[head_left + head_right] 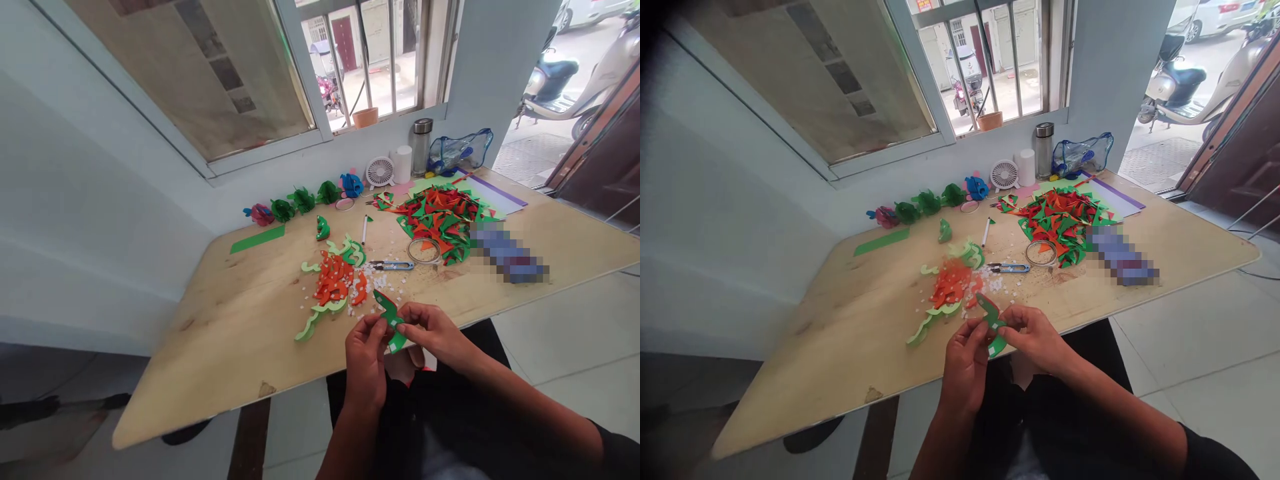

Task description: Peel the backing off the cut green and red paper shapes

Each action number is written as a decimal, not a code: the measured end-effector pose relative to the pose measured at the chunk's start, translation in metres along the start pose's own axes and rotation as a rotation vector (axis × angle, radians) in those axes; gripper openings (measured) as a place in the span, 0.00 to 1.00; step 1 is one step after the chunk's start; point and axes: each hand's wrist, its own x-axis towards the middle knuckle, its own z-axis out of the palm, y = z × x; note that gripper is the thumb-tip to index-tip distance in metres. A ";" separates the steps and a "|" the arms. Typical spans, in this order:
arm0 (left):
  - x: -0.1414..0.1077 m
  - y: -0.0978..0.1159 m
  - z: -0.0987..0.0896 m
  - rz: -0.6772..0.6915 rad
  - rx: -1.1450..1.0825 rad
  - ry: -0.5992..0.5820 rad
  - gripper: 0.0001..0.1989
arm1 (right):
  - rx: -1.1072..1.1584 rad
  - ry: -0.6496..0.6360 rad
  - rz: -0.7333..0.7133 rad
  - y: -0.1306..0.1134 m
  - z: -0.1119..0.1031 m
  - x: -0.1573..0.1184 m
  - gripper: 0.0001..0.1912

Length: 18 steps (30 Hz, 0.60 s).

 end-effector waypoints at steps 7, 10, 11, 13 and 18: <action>-0.011 -0.005 -0.006 -0.048 0.020 -0.011 0.09 | 0.000 -0.004 0.009 0.008 0.003 -0.008 0.11; -0.004 -0.003 -0.007 0.051 0.108 0.030 0.10 | 0.001 0.011 0.003 0.006 0.004 -0.002 0.11; -0.002 -0.002 -0.007 0.091 0.139 0.039 0.10 | 0.001 0.013 -0.006 0.004 0.004 -0.001 0.12; 0.000 -0.001 -0.004 0.147 0.176 0.035 0.10 | -0.003 0.012 -0.017 -0.001 0.002 0.000 0.12; -0.005 0.000 0.004 0.073 0.089 0.003 0.09 | 0.025 0.024 0.006 -0.003 -0.001 -0.004 0.12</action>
